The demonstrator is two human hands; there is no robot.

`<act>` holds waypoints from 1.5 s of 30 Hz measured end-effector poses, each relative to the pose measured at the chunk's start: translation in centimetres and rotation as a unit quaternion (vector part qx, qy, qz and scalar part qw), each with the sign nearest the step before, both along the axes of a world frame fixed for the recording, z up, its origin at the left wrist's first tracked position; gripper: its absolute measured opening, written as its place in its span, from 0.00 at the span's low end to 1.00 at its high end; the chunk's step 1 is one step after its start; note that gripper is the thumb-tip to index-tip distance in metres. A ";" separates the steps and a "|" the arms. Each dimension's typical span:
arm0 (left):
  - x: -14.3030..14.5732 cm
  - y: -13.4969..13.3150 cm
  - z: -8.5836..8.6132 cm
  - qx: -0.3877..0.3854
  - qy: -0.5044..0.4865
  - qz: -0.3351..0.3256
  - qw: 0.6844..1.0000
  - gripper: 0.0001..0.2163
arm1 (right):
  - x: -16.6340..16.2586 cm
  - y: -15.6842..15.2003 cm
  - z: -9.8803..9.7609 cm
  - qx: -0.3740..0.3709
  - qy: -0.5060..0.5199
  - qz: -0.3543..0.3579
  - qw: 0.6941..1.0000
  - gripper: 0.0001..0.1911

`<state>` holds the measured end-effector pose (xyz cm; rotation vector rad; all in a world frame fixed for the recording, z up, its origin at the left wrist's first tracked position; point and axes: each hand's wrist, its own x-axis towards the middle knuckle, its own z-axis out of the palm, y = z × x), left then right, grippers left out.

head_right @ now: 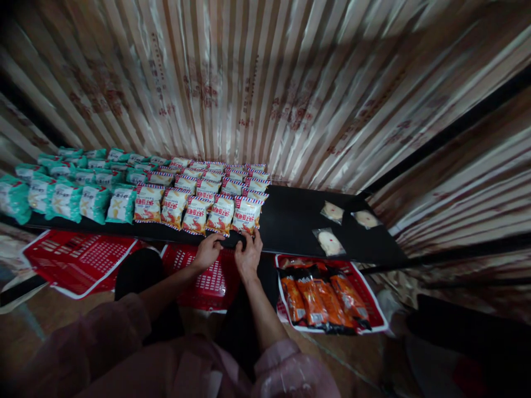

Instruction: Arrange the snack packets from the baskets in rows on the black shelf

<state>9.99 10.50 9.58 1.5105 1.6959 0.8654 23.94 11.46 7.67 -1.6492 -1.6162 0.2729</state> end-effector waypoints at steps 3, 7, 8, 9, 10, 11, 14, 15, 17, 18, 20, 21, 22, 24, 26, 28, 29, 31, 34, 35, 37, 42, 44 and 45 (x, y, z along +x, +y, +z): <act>0.4 -0.2 -0.2 0.006 0.006 0.002 1.000 0.17 | -0.1 -0.1 0.2 -0.004 0.003 0.014 1.000 0.17; 0.8 -0.5 -0.6 0.010 0.012 0.013 1.000 0.17 | 0.2 -0.4 0.4 -0.004 0.012 0.031 0.999 0.16; 0.9 -0.6 -0.6 0.014 0.011 0.015 1.000 0.17 | 0.3 -0.4 0.4 -0.001 0.014 0.032 0.999 0.15; 1.0 -0.7 -0.6 0.020 0.009 0.014 1.000 0.18 | 0.4 -0.4 0.5 0.002 0.016 0.032 0.999 0.15; 1.1 -0.8 -0.5 0.027 0.008 0.012 1.000 0.18 | 0.5 -0.4 0.5 0.005 0.017 0.032 0.999 0.15; 1.3 -0.8 -0.4 0.035 0.007 0.008 0.999 0.18 | 0.6 -0.3 0.6 0.007 0.017 0.033 0.999 0.15; 2.0 -0.8 0.1 0.060 0.014 -0.013 0.998 0.19 | 0.7 -0.1 0.7 0.005 0.018 0.053 0.998 0.15; 2.3 -0.7 0.3 0.065 0.019 -0.021 0.998 0.19 | 0.7 0.0 0.7 0.001 0.020 0.062 0.998 0.15; 2.9 -0.4 0.6 0.066 0.032 -0.034 0.997 0.20 | 0.9 0.1 0.9 -0.002 0.026 0.080 0.996 0.14; 3.3 -0.2 0.7 0.064 0.038 -0.037 0.997 0.20 | 1.1 0.1 1.1 -0.001 0.032 0.086 0.996 0.14; 3.9 -0.1 0.9 0.063 0.056 -0.038 0.996 0.20 | 1.8 0.2 1.3 0.004 0.049 0.095 0.994 0.14; 4.2 -0.1 1.0 0.066 0.068 -0.035 0.995 0.20 | 2.2 0.4 1.5 0.004 0.061 0.099 0.993 0.14; 4.4 -0.2 1.1 0.073 0.083 -0.035 0.993 0.20 | 2.7 0.6 1.6 0.002 0.078 0.099 0.992 0.16; 4.8 -0.4 1.2 0.106 0.126 -0.041 0.986 0.21 | 3.8 1.4 1.8 -0.013 0.120 0.084 0.989 0.21; 5.3 -0.7 1.3 0.155 0.178 -0.051 0.970 0.21 | 4.8 2.4 1.9 -0.035 0.161 0.066 0.984 0.28; 5.8 -0.9 1.3 0.197 0.229 -0.057 0.952 0.22 | 5.5 3.6 2.0 -0.064 0.194 0.060 0.977 0.32; 6.2 -0.9 1.1 0.211 0.249 -0.058 0.943 0.22 | 5.7 4.2 2.0 -0.080 0.208 0.064 0.973 0.33; 6.8 -0.7 0.7 0.233 0.279 -0.060 0.930 0.24 | 6.0 5.2 1.9 -0.110 0.237 0.083 0.962 0.36; 7.7 -0.1 -0.3 0.257 0.323 -0.053 0.909 0.26 | 6.0 6.2 1.7 -0.124 0.280 0.126 0.943 0.39; 7.8 0.2 -0.7 0.266 0.339 -0.049 0.901 0.25 | 5.9 6.4 1.5 -0.123 0.293 0.141 0.938 0.39; 7.9 0.6 -1.3 0.286 0.372 -0.047 0.882 0.24 | 5.8 6.7 1.4 -0.122 0.312 0.164 0.928 0.40; 7.1 1.2 -2.4 0.342 0.421 -0.051 0.838 0.24 | 6.0 6.7 1.2 -0.116 0.334 0.179 0.918 0.42; 6.8 1.4 -2.5 0.358 0.433 -0.062 0.825 0.25 | 6.3 6.9 1.2 -0.112 0.343 0.160 0.919 0.42; 6.6 1.6 -2.4 0.363 0.440 -0.069 0.818 0.26 | 6.6 7.2 1.2 -0.111 0.347 0.148 0.919 0.42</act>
